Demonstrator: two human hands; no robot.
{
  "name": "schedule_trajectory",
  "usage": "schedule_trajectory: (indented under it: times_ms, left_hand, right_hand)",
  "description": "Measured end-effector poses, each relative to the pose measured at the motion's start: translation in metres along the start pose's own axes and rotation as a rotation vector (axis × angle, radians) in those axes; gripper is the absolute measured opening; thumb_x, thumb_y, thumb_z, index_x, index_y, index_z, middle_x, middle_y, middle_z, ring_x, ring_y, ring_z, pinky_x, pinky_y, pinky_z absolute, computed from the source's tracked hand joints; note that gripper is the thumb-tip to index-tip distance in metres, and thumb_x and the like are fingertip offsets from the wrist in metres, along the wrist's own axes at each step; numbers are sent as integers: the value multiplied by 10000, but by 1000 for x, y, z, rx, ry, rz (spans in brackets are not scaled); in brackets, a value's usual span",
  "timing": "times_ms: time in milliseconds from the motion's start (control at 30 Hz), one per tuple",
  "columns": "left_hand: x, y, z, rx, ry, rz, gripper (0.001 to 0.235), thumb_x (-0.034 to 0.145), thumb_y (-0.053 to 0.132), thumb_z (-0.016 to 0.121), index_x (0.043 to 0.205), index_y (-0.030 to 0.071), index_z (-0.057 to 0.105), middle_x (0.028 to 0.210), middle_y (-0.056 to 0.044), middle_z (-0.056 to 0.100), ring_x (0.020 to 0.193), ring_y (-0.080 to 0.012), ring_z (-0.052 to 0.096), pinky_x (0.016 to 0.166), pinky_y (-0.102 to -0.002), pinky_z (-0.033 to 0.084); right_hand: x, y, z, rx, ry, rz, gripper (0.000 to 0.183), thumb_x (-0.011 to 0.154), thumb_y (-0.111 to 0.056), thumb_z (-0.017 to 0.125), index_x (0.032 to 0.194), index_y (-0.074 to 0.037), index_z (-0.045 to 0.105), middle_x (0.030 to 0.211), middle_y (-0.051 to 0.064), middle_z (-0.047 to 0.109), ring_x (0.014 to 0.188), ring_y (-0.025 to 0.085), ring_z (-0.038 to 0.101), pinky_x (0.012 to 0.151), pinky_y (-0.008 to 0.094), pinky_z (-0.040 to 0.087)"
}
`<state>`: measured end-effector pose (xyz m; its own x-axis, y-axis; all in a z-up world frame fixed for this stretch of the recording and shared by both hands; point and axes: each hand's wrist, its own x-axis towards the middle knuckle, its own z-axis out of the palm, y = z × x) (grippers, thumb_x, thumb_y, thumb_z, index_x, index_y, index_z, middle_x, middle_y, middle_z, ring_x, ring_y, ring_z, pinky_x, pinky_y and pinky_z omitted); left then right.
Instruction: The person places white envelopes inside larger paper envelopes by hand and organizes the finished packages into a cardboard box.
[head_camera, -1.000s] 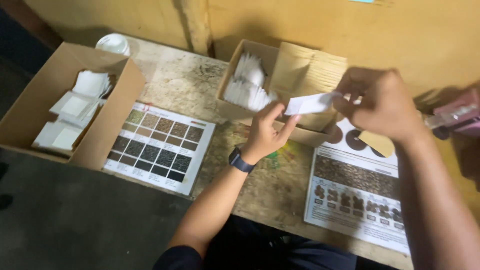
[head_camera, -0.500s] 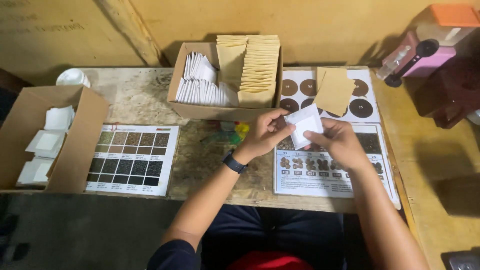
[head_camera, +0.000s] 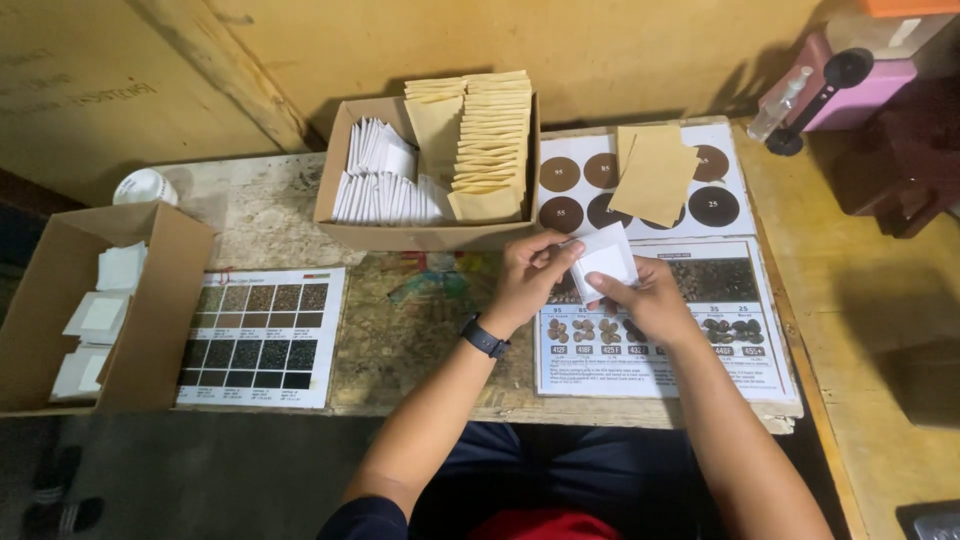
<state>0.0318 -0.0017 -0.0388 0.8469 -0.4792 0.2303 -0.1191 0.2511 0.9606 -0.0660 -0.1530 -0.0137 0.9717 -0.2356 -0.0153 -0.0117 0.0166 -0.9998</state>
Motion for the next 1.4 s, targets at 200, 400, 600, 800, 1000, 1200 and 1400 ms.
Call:
schedule_trajectory:
  times_ms: [200, 400, 600, 800, 1000, 1200, 1400]
  left_hand:
    - [-6, 22, 6, -74, -19, -15, 205, 915, 181, 783, 1022, 10, 747, 631, -51, 615, 623, -76, 644, 528, -216, 566]
    - [-1, 7, -3, 8, -71, 27, 172, 907, 167, 782, 958, 7, 741, 631, -50, 631, 626, -30, 592, 451, -198, 519]
    - [-3, 4, -3, 55, -133, -10, 217, 921, 197, 766, 1005, -1, 736, 675, -90, 661, 583, -80, 608, 440, -222, 556]
    - [-3, 7, -5, 34, -107, 4, 135, 895, 118, 776, 934, -6, 739, 734, -137, 704, 712, -114, 663, 514, -251, 569]
    - [-5, -7, -8, 10, -102, -5, 154, 900, 138, 775, 964, 5, 731, 770, -118, 709, 753, -107, 675, 549, -256, 584]
    - [-1, 11, -7, 184, -168, 40, 64, 882, 114, 741, 885, 51, 744, 657, -92, 680, 653, -89, 649, 491, -219, 520]
    - [-2, 27, -4, 219, -209, 77, 98, 903, 143, 729, 875, 49, 732, 648, -114, 681, 592, -128, 641, 480, -215, 503]
  right_hand:
    - [-1, -12, 10, -69, -37, 86, 369, 920, -156, 746, 606, 32, 695, 396, 105, 525, 266, 109, 433, 272, 229, 319]
    - [0, 5, 4, -63, 9, 8, 244, 909, -118, 782, 733, 40, 726, 526, 138, 609, 435, 154, 540, 444, 279, 456]
    - [-1, -6, 7, -52, 116, -15, 162, 969, -118, 761, 880, 17, 764, 696, 119, 698, 660, 116, 594, 663, 285, 492]
    - [0, 24, -5, 28, 27, -28, 99, 912, -53, 768, 987, 11, 778, 809, 182, 753, 738, 206, 689, 734, 332, 514]
    - [0, 28, -6, -3, 17, -19, 172, 862, -5, 796, 1029, 31, 774, 871, 187, 758, 843, 211, 650, 791, 373, 511]
    - [4, 35, -10, 18, 17, -38, 87, 876, -33, 789, 958, -3, 783, 792, 154, 750, 724, 203, 671, 745, 327, 489]
    - [-6, 2, -1, 14, 115, -74, 62, 876, -7, 800, 923, 11, 764, 756, 76, 712, 770, 112, 623, 745, 249, 486]
